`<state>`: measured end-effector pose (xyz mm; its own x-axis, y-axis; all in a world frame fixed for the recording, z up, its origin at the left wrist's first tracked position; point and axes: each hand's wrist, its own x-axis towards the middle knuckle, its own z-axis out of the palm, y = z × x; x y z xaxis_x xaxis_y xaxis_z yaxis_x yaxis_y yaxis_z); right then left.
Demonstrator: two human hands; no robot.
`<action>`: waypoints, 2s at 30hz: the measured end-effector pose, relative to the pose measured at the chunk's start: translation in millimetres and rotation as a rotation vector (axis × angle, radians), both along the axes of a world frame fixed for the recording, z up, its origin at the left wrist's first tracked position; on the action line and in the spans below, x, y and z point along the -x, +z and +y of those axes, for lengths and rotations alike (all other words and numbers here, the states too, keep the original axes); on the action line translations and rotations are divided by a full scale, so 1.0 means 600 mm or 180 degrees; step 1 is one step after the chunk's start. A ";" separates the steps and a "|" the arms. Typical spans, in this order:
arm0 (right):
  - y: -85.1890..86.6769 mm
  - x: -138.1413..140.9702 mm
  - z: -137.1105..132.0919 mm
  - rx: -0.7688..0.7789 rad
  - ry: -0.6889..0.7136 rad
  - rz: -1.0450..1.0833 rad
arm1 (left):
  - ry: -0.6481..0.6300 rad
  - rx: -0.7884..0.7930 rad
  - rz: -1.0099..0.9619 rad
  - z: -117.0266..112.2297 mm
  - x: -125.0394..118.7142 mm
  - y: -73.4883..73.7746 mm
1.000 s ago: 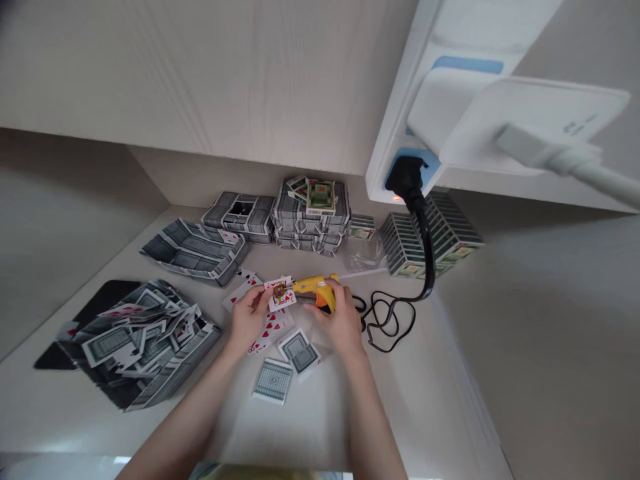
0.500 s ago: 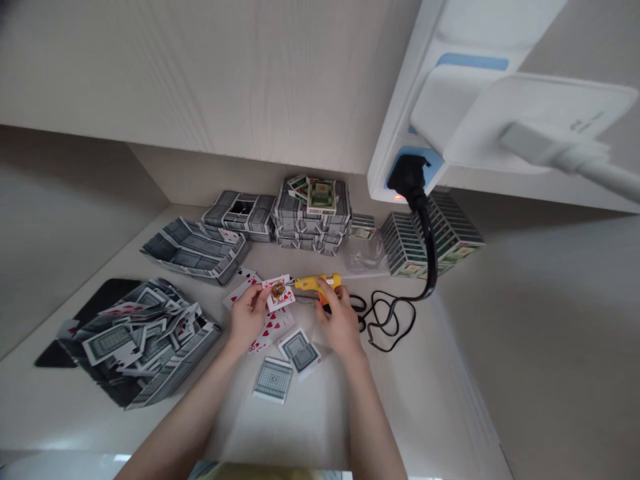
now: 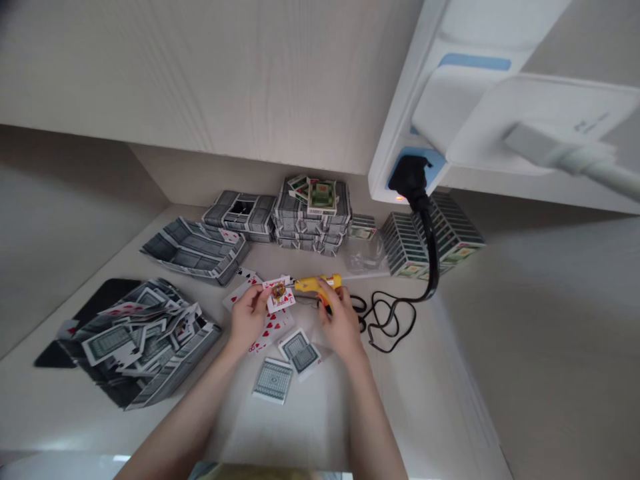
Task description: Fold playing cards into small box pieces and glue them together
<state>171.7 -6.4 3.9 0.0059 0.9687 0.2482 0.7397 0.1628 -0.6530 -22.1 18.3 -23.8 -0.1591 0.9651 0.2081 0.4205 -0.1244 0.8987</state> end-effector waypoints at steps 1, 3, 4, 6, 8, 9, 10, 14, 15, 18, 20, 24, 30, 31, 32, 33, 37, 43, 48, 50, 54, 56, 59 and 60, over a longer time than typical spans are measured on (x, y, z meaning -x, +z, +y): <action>0.001 0.000 0.000 -0.0009 0.0003 0.0010 | 0.0001 0.0004 -0.0017 0.000 0.000 0.000; 0.002 0.001 -0.001 -0.0015 0.0010 0.0023 | 0.0000 0.0013 -0.0085 0.001 0.000 -0.002; 0.003 0.001 -0.001 -0.0011 0.0015 0.0023 | 0.0001 0.0015 -0.0119 0.001 0.000 -0.003; 0.004 0.001 -0.002 -0.0004 0.0019 0.0015 | 0.0014 0.0012 -0.0144 0.002 0.000 -0.006; 0.004 0.001 -0.002 -0.0009 0.0012 -0.0003 | 0.0026 0.0006 -0.0124 0.003 0.000 -0.009; 0.004 0.001 -0.002 -0.0023 0.0011 -0.0012 | 0.0027 0.0003 -0.0116 0.003 0.000 -0.010; 0.003 0.000 -0.002 -0.0041 0.0013 -0.0020 | 0.0029 0.0002 -0.0111 0.003 0.000 -0.010; -0.001 -0.002 -0.001 -0.0093 0.0023 -0.0047 | 0.0074 -0.0003 -0.0066 0.002 0.000 -0.009; -0.002 -0.003 -0.001 -0.0089 0.0021 -0.0043 | 0.0092 -0.0007 -0.0047 0.002 0.000 -0.008; -0.005 -0.005 0.000 -0.0060 -0.0007 -0.0022 | 0.0092 -0.0045 -0.0038 0.002 0.000 -0.004; -0.007 -0.007 0.000 -0.0034 -0.0048 -0.0045 | 0.0079 -0.0079 -0.0045 0.001 0.000 -0.002; -0.013 -0.016 0.005 -0.0036 -0.0210 -0.0144 | 0.0189 -0.0105 -0.0049 0.001 0.002 0.000; -0.026 -0.047 0.018 -0.0076 -0.0715 -0.0402 | 0.0699 -0.0150 -0.0366 0.011 0.013 -0.005; -0.028 -0.052 0.020 -0.0117 -0.0783 -0.0414 | 0.0801 -0.0151 -0.0388 0.012 0.015 -0.005; -0.031 -0.057 0.022 -0.0170 -0.0860 -0.0431 | 0.0884 -0.0156 -0.0398 0.012 0.017 -0.006; -0.033 -0.061 0.024 -0.0231 -0.0950 -0.0469 | 0.0942 -0.0161 -0.0401 0.012 0.018 -0.005; -0.029 -0.067 0.031 -0.0405 -0.1480 -0.0732 | 0.0996 -0.0130 -0.0408 0.010 0.017 0.001; 0.003 -0.016 0.056 -0.0365 -0.0616 -0.0058 | 0.1027 -0.0069 -0.0502 0.009 0.015 0.002; 0.009 0.069 0.086 0.0302 0.0188 -0.0590 | 0.1043 -0.0161 -0.0416 0.009 0.018 0.000; 0.007 0.094 0.097 0.0644 0.0082 -0.0915 | 0.1035 -0.0185 -0.0392 0.009 0.018 0.001; 0.002 0.114 0.115 0.0871 -0.0044 -0.1019 | 0.1006 -0.0248 -0.0394 0.010 0.014 0.004; 0.000 0.110 0.117 0.0917 -0.0081 -0.0849 | 0.0957 -0.0232 -0.0418 0.010 0.013 0.004; -0.001 0.094 0.110 0.0924 -0.0074 0.0249 | 0.0878 -0.0215 -0.0446 0.010 0.013 0.002; 0.000 0.087 0.104 0.0979 -0.0032 0.0852 | 0.0866 -0.0202 -0.0451 0.009 0.013 0.001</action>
<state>119.3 56.2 3.7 0.0410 0.9971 -0.0646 0.5375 -0.0765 -0.8398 -29.7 23.9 -23.2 -0.4416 0.8689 0.2238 0.3172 -0.0821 0.9448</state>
